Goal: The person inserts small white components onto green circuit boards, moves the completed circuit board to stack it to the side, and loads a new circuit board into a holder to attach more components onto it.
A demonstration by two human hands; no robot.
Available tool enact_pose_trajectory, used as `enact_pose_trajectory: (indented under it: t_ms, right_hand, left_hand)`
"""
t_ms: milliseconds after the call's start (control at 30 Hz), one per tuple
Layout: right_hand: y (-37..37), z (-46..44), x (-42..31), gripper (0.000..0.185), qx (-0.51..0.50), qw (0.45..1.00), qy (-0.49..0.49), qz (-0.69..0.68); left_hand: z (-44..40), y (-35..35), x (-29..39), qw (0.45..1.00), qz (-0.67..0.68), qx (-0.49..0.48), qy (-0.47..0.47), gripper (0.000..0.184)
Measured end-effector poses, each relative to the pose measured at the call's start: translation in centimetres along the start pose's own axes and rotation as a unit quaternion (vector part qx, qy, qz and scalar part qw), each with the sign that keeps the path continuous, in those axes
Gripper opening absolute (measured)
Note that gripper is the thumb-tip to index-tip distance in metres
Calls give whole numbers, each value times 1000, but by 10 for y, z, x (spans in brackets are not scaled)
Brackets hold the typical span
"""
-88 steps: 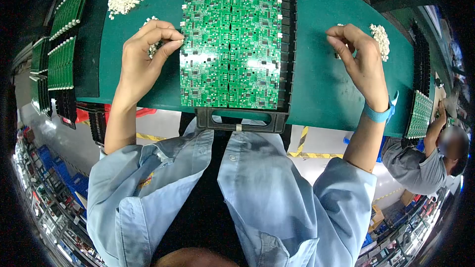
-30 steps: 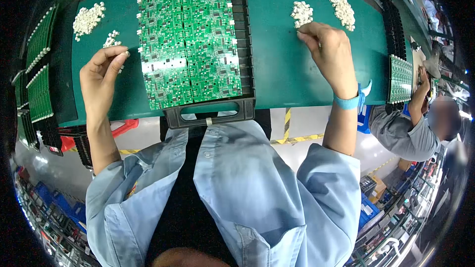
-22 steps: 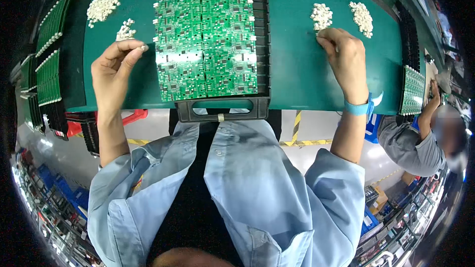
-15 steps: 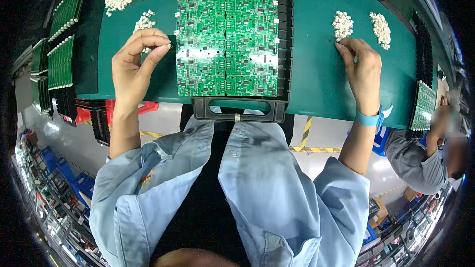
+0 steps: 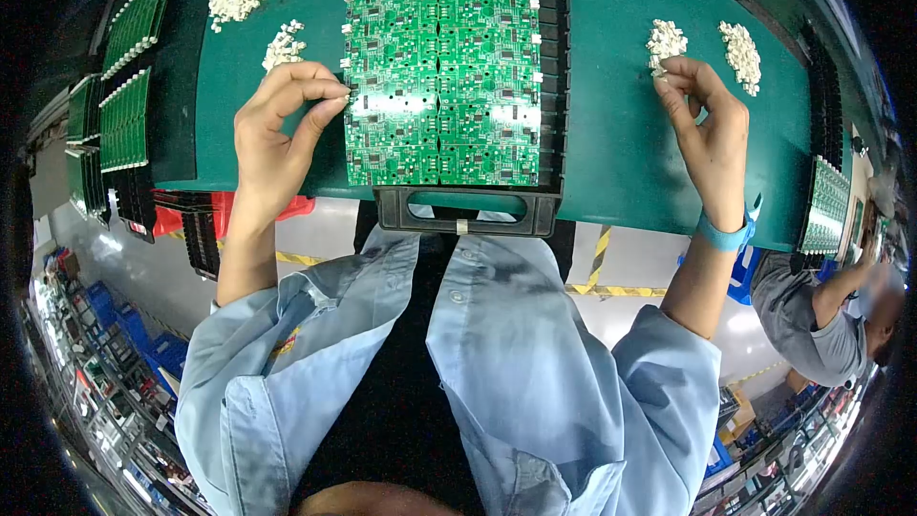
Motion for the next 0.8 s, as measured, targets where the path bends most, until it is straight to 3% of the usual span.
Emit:
enact_pose_trajectory:
  t_ms: [167, 367, 533, 667, 800]
  right_hand:
    - [-2, -1, -9, 13, -21, 998, -21, -63]
    - [-10, 0, -21, 14, -60, 982, -67, -167]
    - [-25, 1, -40, 15, -124, 956, -68, -255]
    - [-33, 5, -49, 17, -140, 962, -61, -227]
    - [-37, 5, -54, 17, -153, 979, 82, -106]
  left_hand:
    - [-1, 2, -1, 994, -76, -1, -75, 13]
    - [-10, 21, -29, 991, -78, 74, 76, 15]
    - [-24, 21, -38, 977, -207, 41, 41, 13]
    - [-32, 11, -42, 964, -264, 19, 1, 10]
    - [-34, 11, -41, 960, -279, 0, 12, 7]
Point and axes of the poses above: each hand's wrist, its own z-axis away from the middle knuckle, its own y-axis out of the back of the hand, x = y × z, the point moved 1 cm from there along -z, towards the middle knuckle, and after that the axes turned 6 degrees about -z, right-handed, at the moved point
